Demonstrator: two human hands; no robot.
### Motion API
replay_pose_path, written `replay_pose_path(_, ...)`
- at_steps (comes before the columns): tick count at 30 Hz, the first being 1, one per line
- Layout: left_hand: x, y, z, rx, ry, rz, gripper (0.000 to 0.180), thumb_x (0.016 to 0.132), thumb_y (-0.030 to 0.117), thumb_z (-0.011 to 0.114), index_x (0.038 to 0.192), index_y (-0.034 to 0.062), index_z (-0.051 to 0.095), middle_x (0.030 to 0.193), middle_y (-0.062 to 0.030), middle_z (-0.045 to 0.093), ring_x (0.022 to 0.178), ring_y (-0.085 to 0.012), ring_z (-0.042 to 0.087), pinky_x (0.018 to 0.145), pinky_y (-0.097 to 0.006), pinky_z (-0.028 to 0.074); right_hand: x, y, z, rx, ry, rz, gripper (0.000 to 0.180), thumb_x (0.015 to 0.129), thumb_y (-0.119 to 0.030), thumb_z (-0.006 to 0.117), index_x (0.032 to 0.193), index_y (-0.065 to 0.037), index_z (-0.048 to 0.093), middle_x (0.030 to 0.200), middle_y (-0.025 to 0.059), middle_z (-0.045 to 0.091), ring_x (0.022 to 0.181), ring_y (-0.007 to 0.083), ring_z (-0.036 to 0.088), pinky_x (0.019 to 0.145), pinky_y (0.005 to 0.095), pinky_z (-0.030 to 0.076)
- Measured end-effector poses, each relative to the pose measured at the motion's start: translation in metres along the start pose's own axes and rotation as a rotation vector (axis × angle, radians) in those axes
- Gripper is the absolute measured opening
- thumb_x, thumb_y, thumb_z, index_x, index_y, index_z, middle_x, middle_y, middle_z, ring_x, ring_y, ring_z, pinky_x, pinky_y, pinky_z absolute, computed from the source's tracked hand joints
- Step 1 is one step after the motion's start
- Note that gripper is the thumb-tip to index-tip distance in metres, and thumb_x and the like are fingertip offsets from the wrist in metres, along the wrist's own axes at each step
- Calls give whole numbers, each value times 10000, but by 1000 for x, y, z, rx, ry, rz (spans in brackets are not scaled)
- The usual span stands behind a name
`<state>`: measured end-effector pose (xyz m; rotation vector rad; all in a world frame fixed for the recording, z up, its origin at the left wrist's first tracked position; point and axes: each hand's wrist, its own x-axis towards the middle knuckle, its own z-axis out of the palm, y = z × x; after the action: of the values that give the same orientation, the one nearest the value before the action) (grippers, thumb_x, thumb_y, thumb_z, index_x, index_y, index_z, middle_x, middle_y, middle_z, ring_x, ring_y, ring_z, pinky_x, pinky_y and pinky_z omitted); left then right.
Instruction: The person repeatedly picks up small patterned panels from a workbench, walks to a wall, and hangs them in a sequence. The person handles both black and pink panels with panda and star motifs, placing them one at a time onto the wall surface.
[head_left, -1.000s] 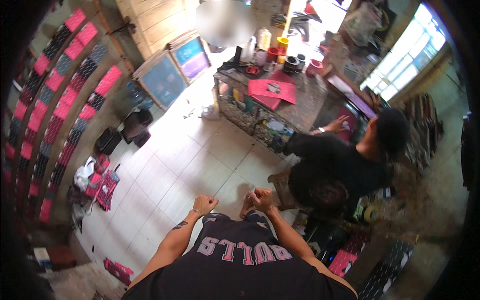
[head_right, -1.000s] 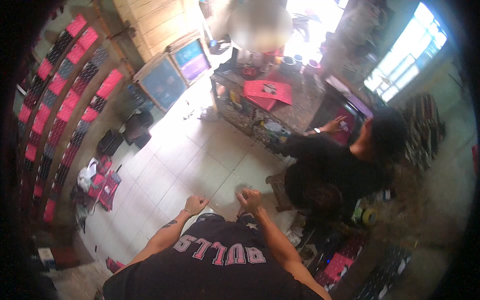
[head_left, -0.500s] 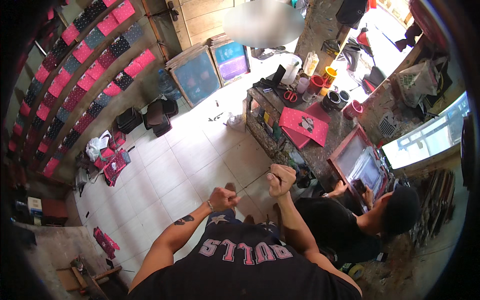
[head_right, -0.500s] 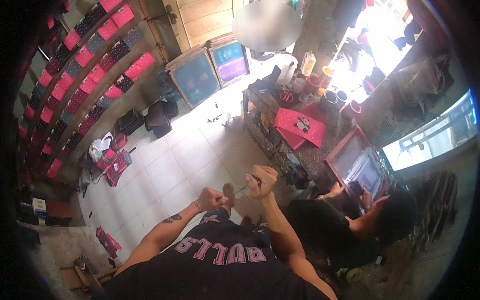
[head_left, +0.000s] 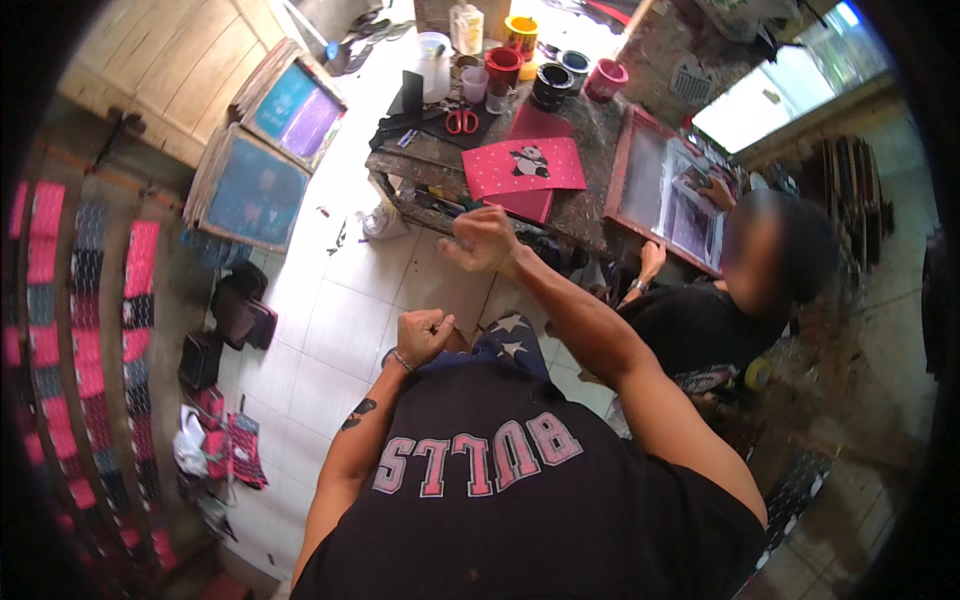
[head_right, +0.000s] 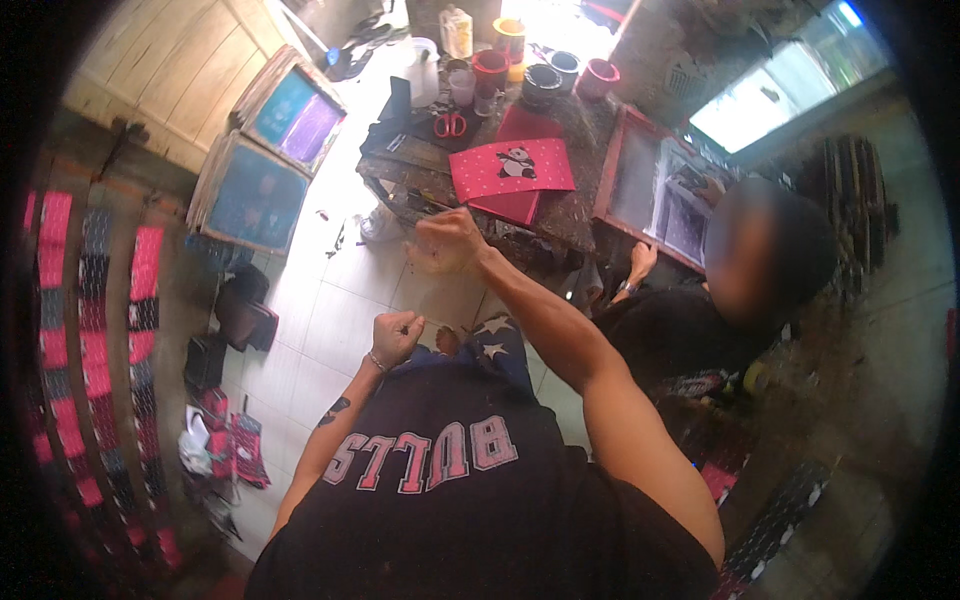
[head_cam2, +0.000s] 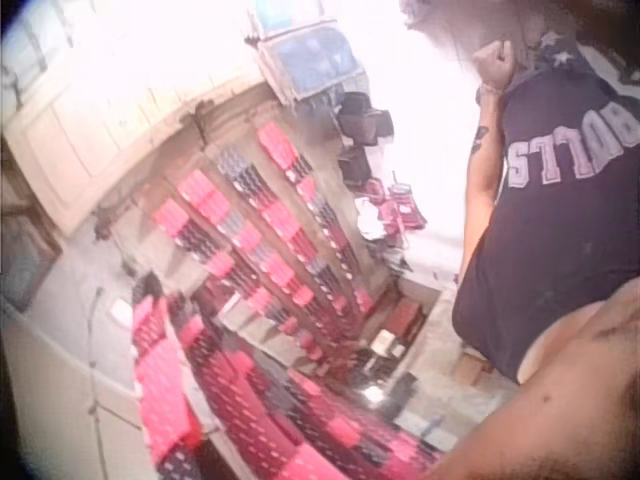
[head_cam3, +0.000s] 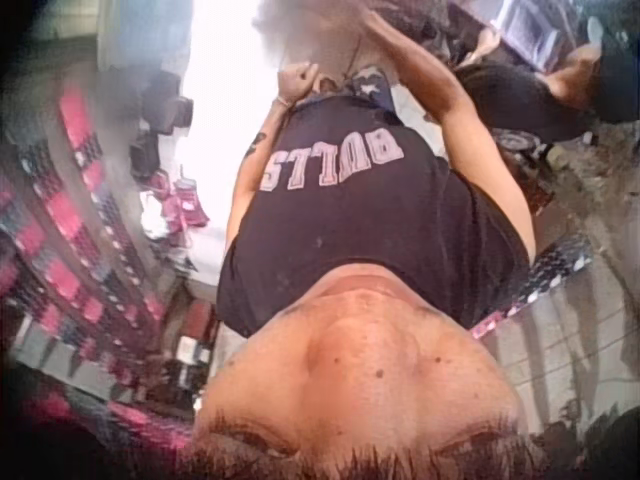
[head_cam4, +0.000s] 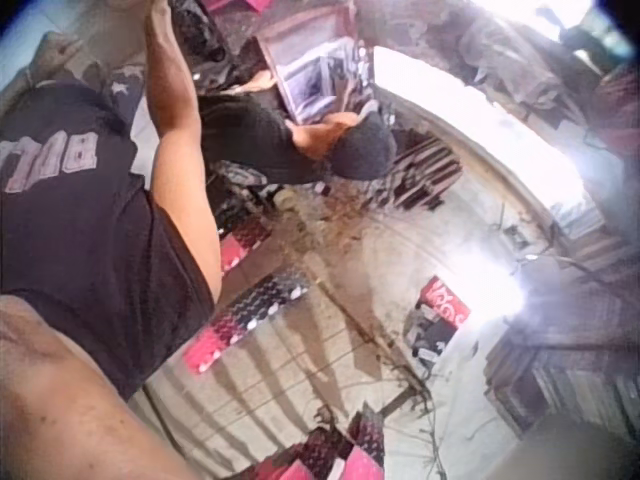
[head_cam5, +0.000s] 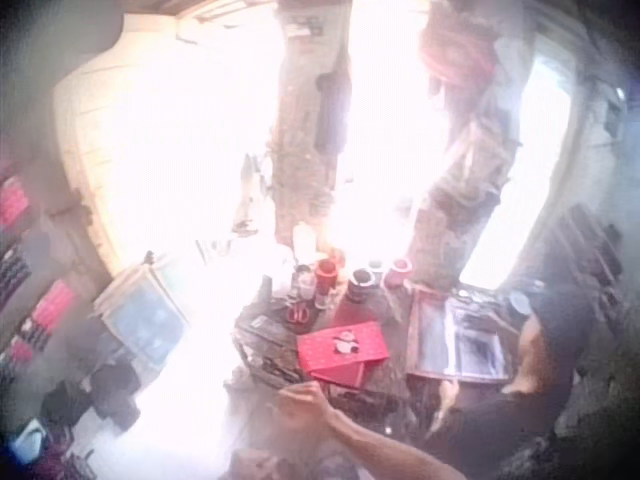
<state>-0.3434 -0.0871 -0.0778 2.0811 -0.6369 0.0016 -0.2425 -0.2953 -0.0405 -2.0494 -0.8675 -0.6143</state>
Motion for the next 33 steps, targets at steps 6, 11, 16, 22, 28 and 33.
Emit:
replay_pose_path(6,34,-51,-13,57,-97,-95,408,840,249,565,518,43,423,465,-138,428,406,-285,456,417,-372,348,-17,22,0,-16,-257,-4,327,702,-224,669,532,-91,423,489,76,408,436,272,466,410,378,372)
replay_pose_path(11,64,-99,-15,44,-118,-236,438,862,278,548,530,20,426,459,-145,407,387,-264,406,422,-369,333,-83,105,-26,-264,-671,460,372,768,-444,578,663,-89,610,655,142,615,670,357,613,601,438,489)
replay_pose_path(16,66,-169,-23,16,45,-606,471,899,293,517,566,-13,390,468,-104,278,438,-147,268,432,-359,262,-148,210,-26,-327,166,1330,376,765,-391,599,645,-37,636,684,168,638,620,328,620,535,399,459)
replay_pose_path(22,35,-229,-78,257,-50,-925,563,922,371,472,474,49,357,444,12,293,434,-107,256,413,-336,222,-193,288,-15,850,1382,1963,237,803,-286,552,883,-66,586,510,-35,341,392,91,297,382,274,288)
replay_pose_path(28,46,-218,-125,8,18,-1488,534,900,458,422,493,114,394,410,13,343,316,-110,334,325,-272,250,-140,305,-11,880,1623,1709,157,762,-218,602,836,-93,542,478,-55,261,369,72,250,364,250,213)
replay_pose_path(33,59,-214,-110,95,-29,-1290,522,898,453,426,525,89,437,416,-3,372,330,-119,355,339,-279,263,-106,300,12,913,1629,1664,212,773,-130,592,621,-130,445,476,-53,319,361,62,302,333,239,246)
